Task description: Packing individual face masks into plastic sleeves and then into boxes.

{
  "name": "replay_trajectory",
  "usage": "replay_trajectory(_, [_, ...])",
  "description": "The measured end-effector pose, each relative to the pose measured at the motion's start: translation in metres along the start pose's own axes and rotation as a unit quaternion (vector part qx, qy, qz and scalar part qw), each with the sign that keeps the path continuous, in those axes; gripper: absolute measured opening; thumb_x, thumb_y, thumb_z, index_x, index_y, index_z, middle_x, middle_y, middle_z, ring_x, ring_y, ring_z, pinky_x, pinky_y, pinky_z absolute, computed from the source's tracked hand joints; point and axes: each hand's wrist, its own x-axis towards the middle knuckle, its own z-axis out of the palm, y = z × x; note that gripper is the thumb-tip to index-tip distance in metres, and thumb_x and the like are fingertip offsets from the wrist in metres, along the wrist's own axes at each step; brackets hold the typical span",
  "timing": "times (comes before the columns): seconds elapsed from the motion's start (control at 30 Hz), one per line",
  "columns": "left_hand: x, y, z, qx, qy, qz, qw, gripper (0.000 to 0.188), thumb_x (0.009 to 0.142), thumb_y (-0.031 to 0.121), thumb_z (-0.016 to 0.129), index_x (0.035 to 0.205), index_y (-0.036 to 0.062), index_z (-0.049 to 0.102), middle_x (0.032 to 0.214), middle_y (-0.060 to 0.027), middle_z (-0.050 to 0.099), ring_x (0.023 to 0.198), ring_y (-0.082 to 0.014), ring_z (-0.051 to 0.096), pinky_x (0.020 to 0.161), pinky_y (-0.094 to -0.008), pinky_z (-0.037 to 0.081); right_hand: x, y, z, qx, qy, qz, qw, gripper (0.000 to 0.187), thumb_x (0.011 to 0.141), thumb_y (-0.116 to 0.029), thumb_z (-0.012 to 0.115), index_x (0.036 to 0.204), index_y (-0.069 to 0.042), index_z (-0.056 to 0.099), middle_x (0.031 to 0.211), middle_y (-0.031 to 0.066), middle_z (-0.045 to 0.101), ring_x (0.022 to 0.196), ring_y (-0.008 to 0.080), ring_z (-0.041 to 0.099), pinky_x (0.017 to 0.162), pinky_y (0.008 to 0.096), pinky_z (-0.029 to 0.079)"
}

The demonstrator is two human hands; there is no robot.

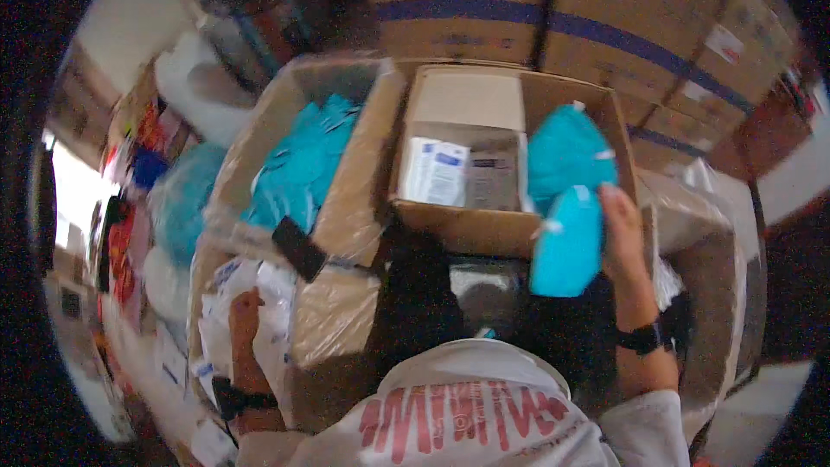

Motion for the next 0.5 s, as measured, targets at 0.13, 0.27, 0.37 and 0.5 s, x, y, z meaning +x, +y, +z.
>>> replay_trajectory(0.13, [-0.028, 0.132, 0.030, -0.312, -0.117, 0.252, 0.909, 0.030, 0.088, 0.024, 0.043, 0.087, 0.0019, 0.062, 0.086, -0.0075, 0.062, 0.078, -0.0182, 0.057, 0.070, -0.0307, 0.044, -0.024, 0.002, 0.025, -0.034, -0.099, 0.003, 0.994, 0.019, 0.089, -0.024, 0.052, 0.085, -0.006, 0.057, 0.075, -0.0052, 0.053, 0.068, 0.0030, 0.047, 0.059, 0.0205, 0.041])
replay_trajectory(0.27, [-0.093, 0.275, 0.083, -0.542, -0.459, 0.349, 0.611, 0.047, 0.088, 0.027, 0.050, 0.124, -0.0003, 0.038, 0.119, -0.0085, 0.048, 0.108, -0.0155, 0.045, 0.089, -0.0302, 0.039, -0.043, -0.001, 0.044, -0.053, -0.189, 0.040, 0.980, 0.021, 0.089, -0.021, 0.052, 0.088, -0.002, 0.059, 0.077, -0.0040, 0.055, 0.071, 0.0043, 0.049, 0.062, 0.0214, 0.043])
replay_trajectory(0.37, [-0.118, 0.306, 0.115, -0.542, -0.398, 0.232, 0.702, 0.033, 0.089, 0.027, 0.050, 0.106, -0.0008, 0.054, 0.104, -0.0041, 0.056, 0.096, -0.0107, 0.048, 0.086, -0.0287, 0.038, -0.050, 0.012, 0.044, -0.073, -0.182, 0.013, 0.980, 0.025, 0.090, -0.024, 0.049, 0.097, 0.000, 0.057, 0.090, 0.0013, 0.056, 0.080, 0.0079, 0.051, 0.069, 0.0239, 0.044])
replay_trajectory(0.5, [-0.108, 0.313, 0.120, -0.542, -0.320, 0.173, 0.758, 0.033, 0.090, 0.028, 0.048, 0.107, -0.0002, 0.054, 0.105, -0.0055, 0.056, 0.097, -0.0135, 0.051, 0.087, -0.0305, 0.039, -0.030, 0.046, -0.020, 0.089, 0.112, 0.024, 0.989, 0.038, 0.093, -0.036, 0.037, 0.110, -0.004, 0.051, 0.106, 0.0090, 0.054, 0.092, 0.0172, 0.054, 0.081, 0.0319, 0.044])
